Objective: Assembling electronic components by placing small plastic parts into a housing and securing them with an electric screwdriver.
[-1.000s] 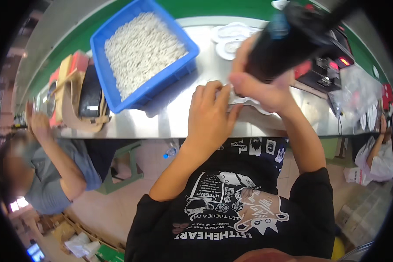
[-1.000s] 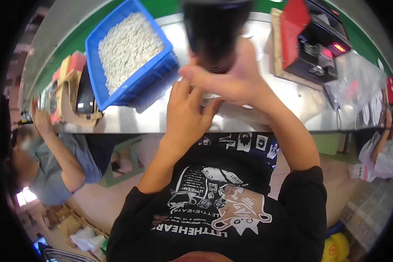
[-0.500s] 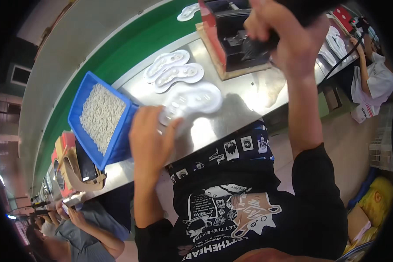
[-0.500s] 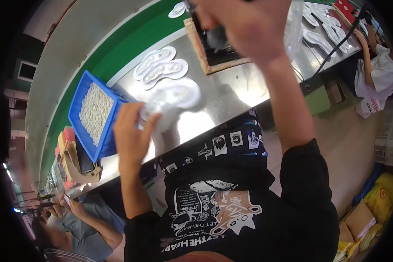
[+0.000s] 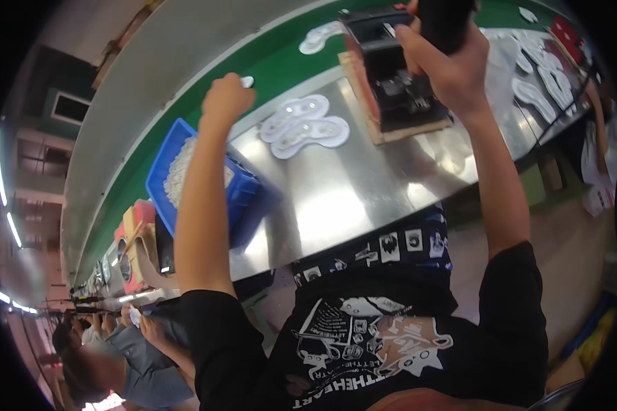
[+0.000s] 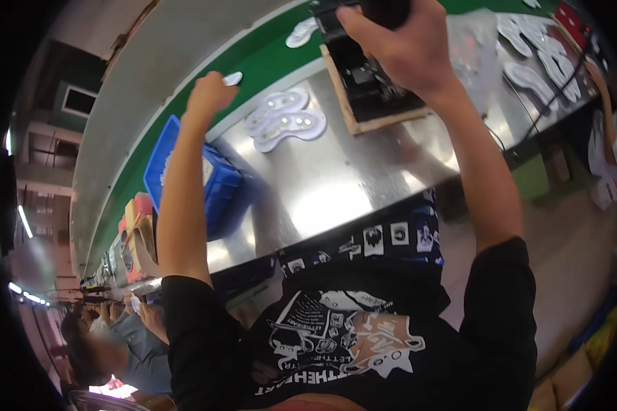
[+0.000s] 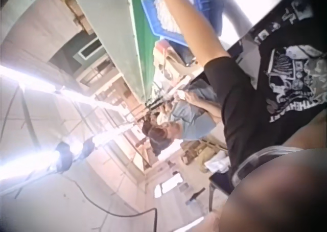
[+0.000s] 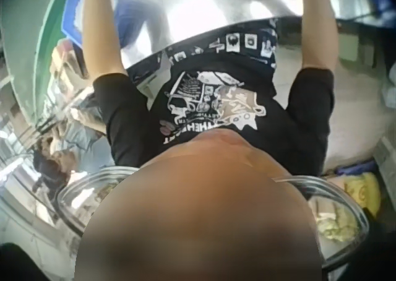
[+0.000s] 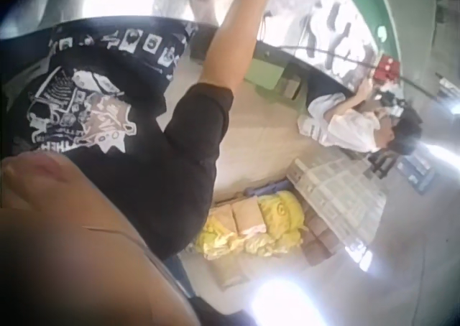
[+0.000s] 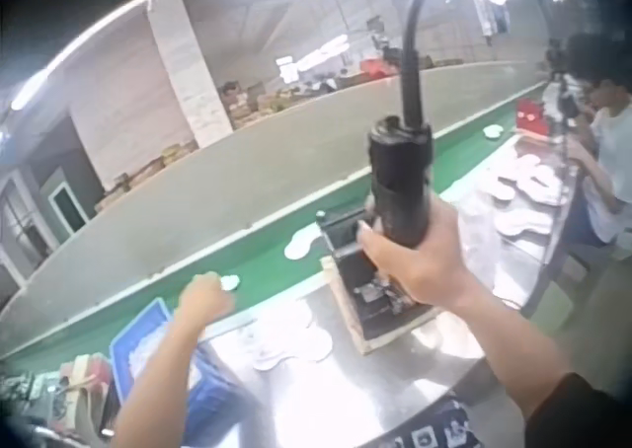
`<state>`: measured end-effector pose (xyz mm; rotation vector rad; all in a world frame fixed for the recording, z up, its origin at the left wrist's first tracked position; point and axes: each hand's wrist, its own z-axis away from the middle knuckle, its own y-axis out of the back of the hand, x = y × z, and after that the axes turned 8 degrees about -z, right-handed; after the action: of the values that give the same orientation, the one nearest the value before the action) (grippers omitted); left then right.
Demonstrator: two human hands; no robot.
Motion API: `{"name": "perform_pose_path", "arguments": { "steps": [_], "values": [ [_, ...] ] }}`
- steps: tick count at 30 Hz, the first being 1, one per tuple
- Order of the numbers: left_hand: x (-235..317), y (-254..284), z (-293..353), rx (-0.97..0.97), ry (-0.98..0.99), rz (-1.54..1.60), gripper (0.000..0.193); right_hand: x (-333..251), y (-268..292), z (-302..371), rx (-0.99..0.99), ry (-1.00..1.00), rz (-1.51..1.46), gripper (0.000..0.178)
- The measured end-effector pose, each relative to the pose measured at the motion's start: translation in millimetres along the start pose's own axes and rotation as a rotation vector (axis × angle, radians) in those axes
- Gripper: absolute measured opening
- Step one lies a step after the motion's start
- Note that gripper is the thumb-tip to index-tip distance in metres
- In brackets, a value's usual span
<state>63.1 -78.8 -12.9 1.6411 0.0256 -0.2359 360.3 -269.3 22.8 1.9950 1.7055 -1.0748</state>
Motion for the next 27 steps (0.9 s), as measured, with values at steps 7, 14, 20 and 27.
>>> {"name": "perform_pose_path", "arguments": {
  "steps": [7,14,20,27],
  "values": [
    [35.8,-10.1,-42.7,-0.146,-0.109,0.078,0.043,7.0,6.9,8.0,-0.105,0.004,0.053,0.033],
    [80.6,-39.7,-97.6,-0.056,-0.102,0.307,0.056,-22.7,0.3,24.5,-0.078,-0.041,-0.114,0.040],
    [94.7,-79.1,-124.4,0.080,-0.062,0.335,0.060,-24.6,10.8,30.0,-0.100,0.001,-0.228,0.036],
    [63.8,-42.4,-100.4,0.011,-0.193,0.271,0.041,-23.1,15.4,41.6,-0.114,-0.030,-0.185,0.044]
  ]
}}
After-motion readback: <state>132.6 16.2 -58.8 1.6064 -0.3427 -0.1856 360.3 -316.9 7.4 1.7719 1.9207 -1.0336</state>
